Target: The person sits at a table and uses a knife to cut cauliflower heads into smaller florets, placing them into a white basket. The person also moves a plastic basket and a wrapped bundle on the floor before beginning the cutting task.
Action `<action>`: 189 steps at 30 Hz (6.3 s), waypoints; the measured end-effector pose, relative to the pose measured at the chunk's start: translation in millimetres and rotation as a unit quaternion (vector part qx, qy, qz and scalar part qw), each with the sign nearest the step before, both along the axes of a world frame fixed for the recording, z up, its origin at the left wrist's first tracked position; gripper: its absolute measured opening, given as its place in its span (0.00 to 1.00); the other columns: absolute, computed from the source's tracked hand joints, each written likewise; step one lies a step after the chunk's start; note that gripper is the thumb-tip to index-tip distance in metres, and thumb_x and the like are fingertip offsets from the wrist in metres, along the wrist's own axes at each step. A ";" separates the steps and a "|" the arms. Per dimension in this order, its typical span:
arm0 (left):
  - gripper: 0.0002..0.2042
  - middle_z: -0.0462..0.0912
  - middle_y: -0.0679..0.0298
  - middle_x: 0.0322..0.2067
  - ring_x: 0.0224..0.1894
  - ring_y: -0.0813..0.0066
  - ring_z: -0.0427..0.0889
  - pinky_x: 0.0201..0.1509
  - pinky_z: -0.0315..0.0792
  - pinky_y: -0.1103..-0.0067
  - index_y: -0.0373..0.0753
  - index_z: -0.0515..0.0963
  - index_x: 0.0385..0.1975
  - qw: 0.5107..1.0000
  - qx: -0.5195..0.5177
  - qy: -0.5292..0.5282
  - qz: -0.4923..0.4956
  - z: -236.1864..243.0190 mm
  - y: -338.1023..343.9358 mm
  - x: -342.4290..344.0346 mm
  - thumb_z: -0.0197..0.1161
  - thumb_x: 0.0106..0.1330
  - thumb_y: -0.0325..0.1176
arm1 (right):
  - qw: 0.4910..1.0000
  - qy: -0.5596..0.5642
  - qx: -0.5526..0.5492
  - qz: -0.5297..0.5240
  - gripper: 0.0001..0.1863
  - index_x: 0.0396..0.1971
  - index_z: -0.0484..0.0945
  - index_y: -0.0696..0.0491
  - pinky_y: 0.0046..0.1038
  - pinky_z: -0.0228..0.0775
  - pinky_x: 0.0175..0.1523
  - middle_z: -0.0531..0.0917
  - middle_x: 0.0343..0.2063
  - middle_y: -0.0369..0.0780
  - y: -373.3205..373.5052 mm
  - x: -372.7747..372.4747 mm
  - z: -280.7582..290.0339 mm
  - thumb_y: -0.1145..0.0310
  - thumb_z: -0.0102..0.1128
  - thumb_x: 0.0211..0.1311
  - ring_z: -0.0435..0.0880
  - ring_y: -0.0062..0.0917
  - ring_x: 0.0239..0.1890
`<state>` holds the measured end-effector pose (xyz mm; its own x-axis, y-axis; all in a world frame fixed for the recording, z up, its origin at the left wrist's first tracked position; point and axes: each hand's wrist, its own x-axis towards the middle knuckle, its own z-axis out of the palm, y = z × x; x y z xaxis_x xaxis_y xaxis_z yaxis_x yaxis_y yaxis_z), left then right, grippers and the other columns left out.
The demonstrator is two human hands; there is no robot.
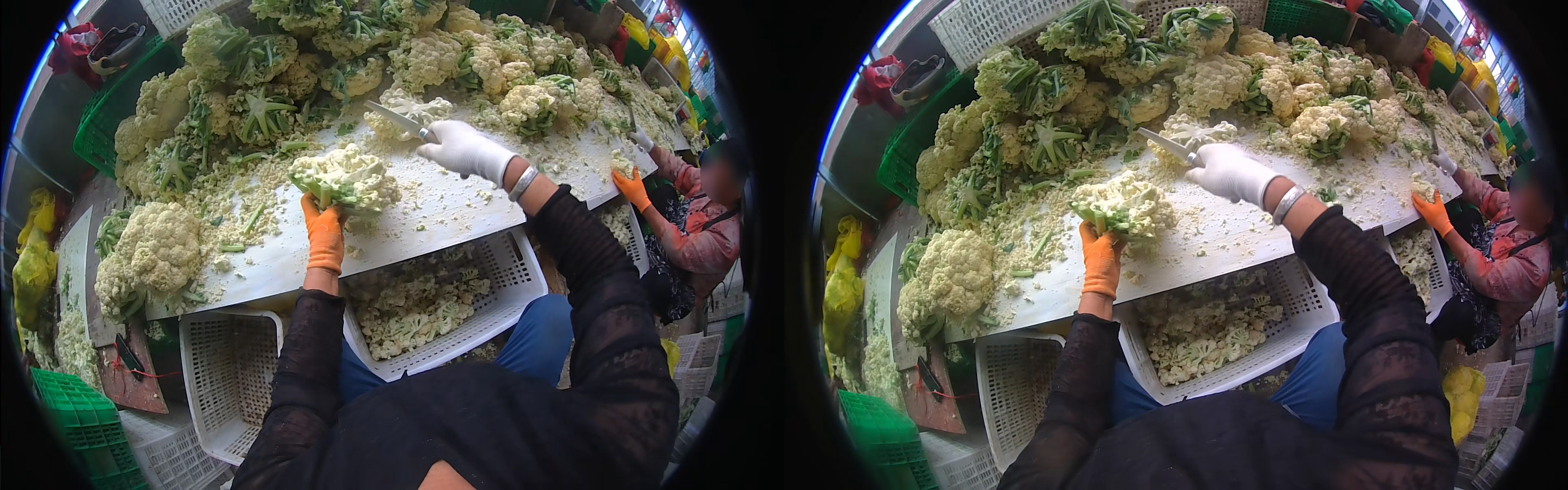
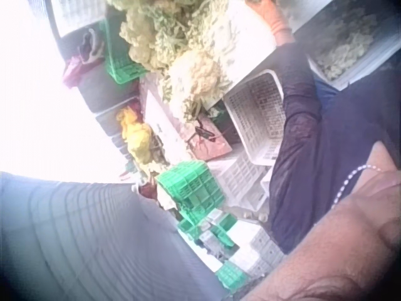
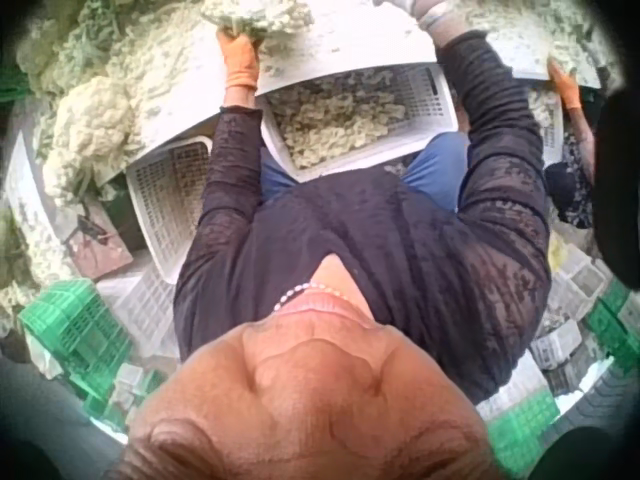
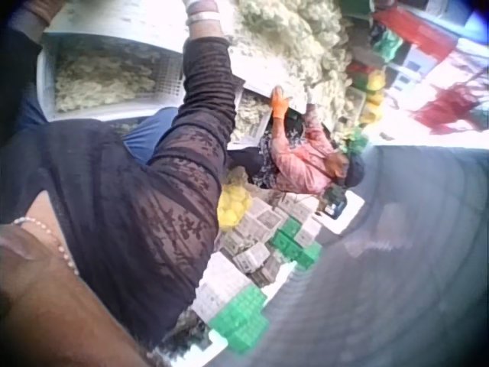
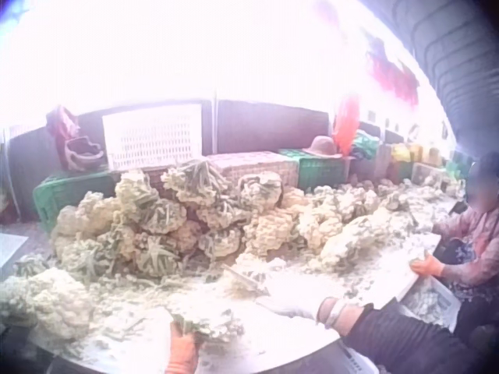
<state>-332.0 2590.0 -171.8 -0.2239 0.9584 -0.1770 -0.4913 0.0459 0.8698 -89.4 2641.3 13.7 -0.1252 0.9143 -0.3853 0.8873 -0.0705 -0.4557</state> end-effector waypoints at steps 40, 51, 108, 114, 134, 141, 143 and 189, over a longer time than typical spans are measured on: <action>0.16 0.84 0.56 0.43 0.40 0.63 0.85 0.32 0.83 0.69 0.34 0.75 0.50 0.973 -0.218 -0.065 -0.035 -31.1 -10.3 31.5 0.66 0.62 0.24 | 0.987 0.093 -0.130 0.005 0.14 0.36 0.79 0.59 0.34 0.74 0.21 0.79 0.22 0.42 -40.4 -1.9 -132.7 0.62 0.59 0.59 0.80 0.30 0.19; 0.15 0.84 0.59 0.45 0.42 0.64 0.85 0.38 0.82 0.68 0.38 0.74 0.52 0.980 -0.146 -0.132 -0.004 -42.4 -1.2 54.1 0.59 0.65 0.27 | 0.997 -0.038 0.072 -0.012 0.17 0.45 0.78 0.58 0.45 0.74 0.53 0.85 0.39 0.55 -89.8 -9.5 -148.4 0.59 0.58 0.66 0.83 0.50 0.46; 0.18 0.84 0.45 0.40 0.43 0.49 0.84 0.49 0.75 0.67 0.29 0.74 0.48 0.945 -0.109 0.308 0.032 4.2 37.6 17.0 0.58 0.57 0.29 | 0.946 -0.182 0.069 0.258 0.13 0.44 0.84 0.54 0.40 0.77 0.49 0.86 0.39 0.50 55.3 -50.3 -68.7 0.74 0.56 0.61 0.87 0.45 0.43; 0.23 0.84 0.49 0.38 0.40 0.56 0.84 0.47 0.75 0.70 0.28 0.73 0.53 0.951 -0.123 0.281 0.042 -9.6 41.3 5.7 0.60 0.57 0.31 | 0.930 -0.233 0.118 0.259 0.14 0.45 0.83 0.53 0.39 0.77 0.51 0.86 0.40 0.50 27.0 -49.1 -37.2 0.76 0.55 0.61 0.86 0.46 0.46; 0.32 0.79 0.59 0.45 0.43 0.67 0.81 0.34 0.75 0.65 0.42 0.64 0.64 0.982 -0.153 0.108 0.027 -25.0 39.9 -2.3 0.61 0.57 0.21 | 0.979 -0.068 0.095 0.164 0.14 0.45 0.80 0.58 0.42 0.77 0.50 0.85 0.40 0.52 3.4 -12.2 -117.3 0.69 0.56 0.62 0.85 0.48 0.44; 0.35 0.80 0.56 0.47 0.45 0.65 0.81 0.45 0.78 0.69 0.39 0.61 0.68 0.993 -0.113 -0.027 0.030 -33.0 26.6 -28.0 0.63 0.58 0.17 | 0.997 -0.005 0.060 0.047 0.19 0.49 0.73 0.58 0.44 0.74 0.55 0.84 0.43 0.54 -54.9 -33.6 -97.3 0.59 0.58 0.68 0.83 0.49 0.49; 0.28 0.80 0.58 0.46 0.44 0.67 0.82 0.45 0.78 0.72 0.38 0.68 0.60 0.997 -0.060 -0.024 0.037 -29.6 24.8 -32.0 0.63 0.58 0.16 | 0.996 -0.018 0.051 0.067 0.18 0.49 0.73 0.58 0.45 0.74 0.54 0.84 0.42 0.55 -61.8 -36.4 -118.9 0.60 0.57 0.68 0.83 0.50 0.48; 0.11 0.75 0.70 0.33 0.34 0.80 0.72 0.42 0.69 0.83 0.38 0.77 0.39 0.987 0.046 0.142 0.063 -14.7 18.6 -35.2 0.65 0.58 0.18 | 0.966 -0.048 -0.179 0.178 0.13 0.30 0.81 0.65 0.39 0.80 0.28 0.85 0.24 0.47 27.9 -68.1 -101.9 0.72 0.48 0.62 0.88 0.36 0.27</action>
<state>-367.3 2608.6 -186.6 -0.3703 0.9289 -0.0039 -0.2234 -0.0849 0.9710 -157.5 2669.2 -88.3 -0.3546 0.6260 -0.6945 0.9215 0.1082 -0.3730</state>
